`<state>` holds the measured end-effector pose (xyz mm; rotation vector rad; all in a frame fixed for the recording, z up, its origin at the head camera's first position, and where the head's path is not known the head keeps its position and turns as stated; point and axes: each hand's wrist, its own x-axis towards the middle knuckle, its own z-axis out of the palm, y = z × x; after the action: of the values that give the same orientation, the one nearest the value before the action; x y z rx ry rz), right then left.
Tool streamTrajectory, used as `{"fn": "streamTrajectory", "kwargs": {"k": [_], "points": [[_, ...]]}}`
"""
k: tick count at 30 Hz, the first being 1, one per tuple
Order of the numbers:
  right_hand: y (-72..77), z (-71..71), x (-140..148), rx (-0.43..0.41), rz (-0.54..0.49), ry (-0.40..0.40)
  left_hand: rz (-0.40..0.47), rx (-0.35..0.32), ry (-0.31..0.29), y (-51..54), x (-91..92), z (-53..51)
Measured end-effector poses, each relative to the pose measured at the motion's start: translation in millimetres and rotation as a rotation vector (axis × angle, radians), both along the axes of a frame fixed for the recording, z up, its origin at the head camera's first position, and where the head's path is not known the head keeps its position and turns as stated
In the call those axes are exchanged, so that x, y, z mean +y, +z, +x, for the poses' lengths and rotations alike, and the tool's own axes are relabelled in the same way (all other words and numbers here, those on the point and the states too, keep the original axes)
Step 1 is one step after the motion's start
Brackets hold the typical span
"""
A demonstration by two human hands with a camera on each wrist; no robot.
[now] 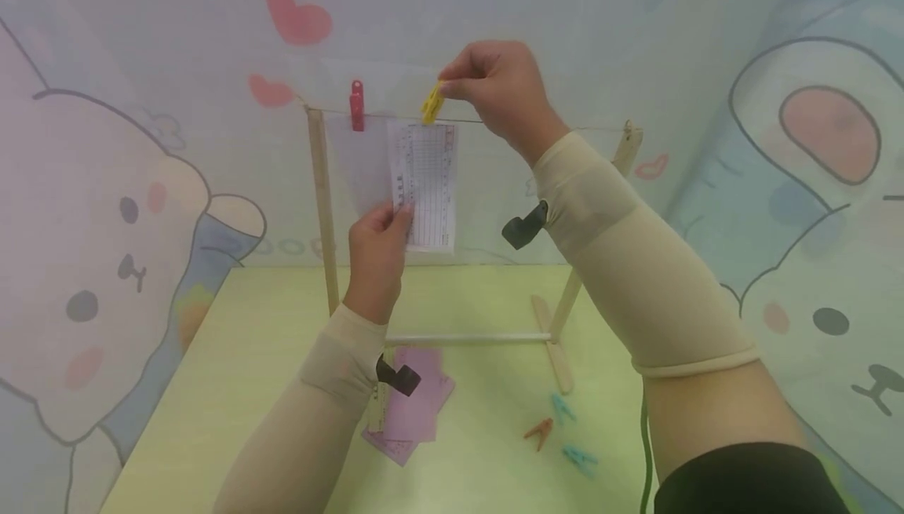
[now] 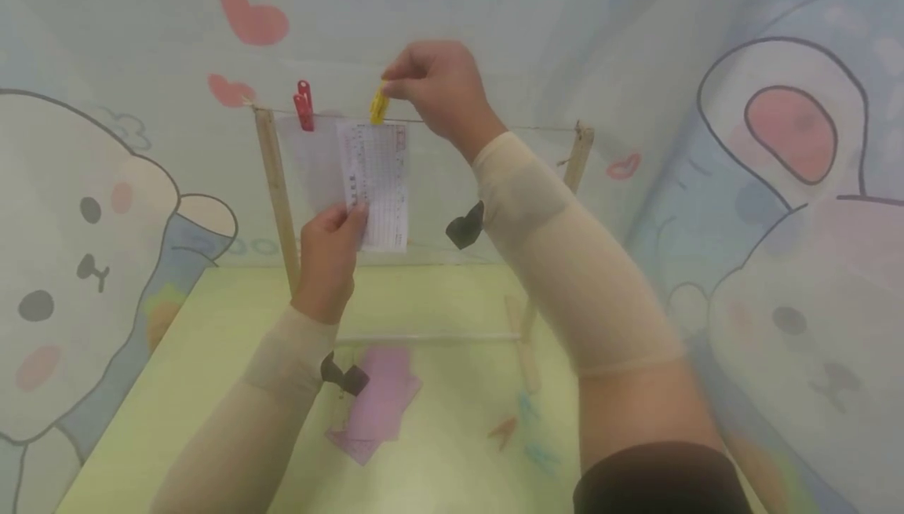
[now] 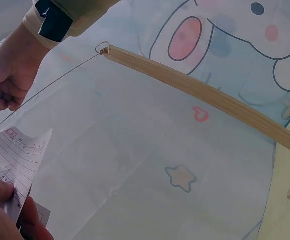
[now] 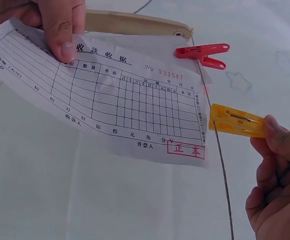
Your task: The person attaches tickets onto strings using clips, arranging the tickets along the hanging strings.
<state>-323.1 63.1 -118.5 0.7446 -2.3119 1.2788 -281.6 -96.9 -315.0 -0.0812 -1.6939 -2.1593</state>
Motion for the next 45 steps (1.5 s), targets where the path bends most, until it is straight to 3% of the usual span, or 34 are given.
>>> {"fn": "streamTrajectory", "kwargs": {"k": [15, 23, 39, 43, 45], "points": [[-1.7, -10.9, -1.8, -0.109, 0.108, 0.021, -0.032, 0.012, 0.043, 2.8, 3.7, -7.3], [1.0, -8.7, 2.2, -0.188, 0.292, 0.049, -0.050, 0.004, 0.021, 0.6, 2.4, -5.3], [0.8, -13.3, 16.6, -0.108, 0.388, 0.048, -0.042, 0.051, -0.026, -8.0, -0.9, -4.6], [-2.7, -8.5, 22.8, -0.039, 0.407, -0.010, -0.057, 0.058, -0.036, -11.3, -1.8, -6.1], [-6.7, -1.8, 27.4, 0.037, 0.414, -0.074, -0.087, 0.055, -0.019, -14.3, -2.4, -5.9]]}}
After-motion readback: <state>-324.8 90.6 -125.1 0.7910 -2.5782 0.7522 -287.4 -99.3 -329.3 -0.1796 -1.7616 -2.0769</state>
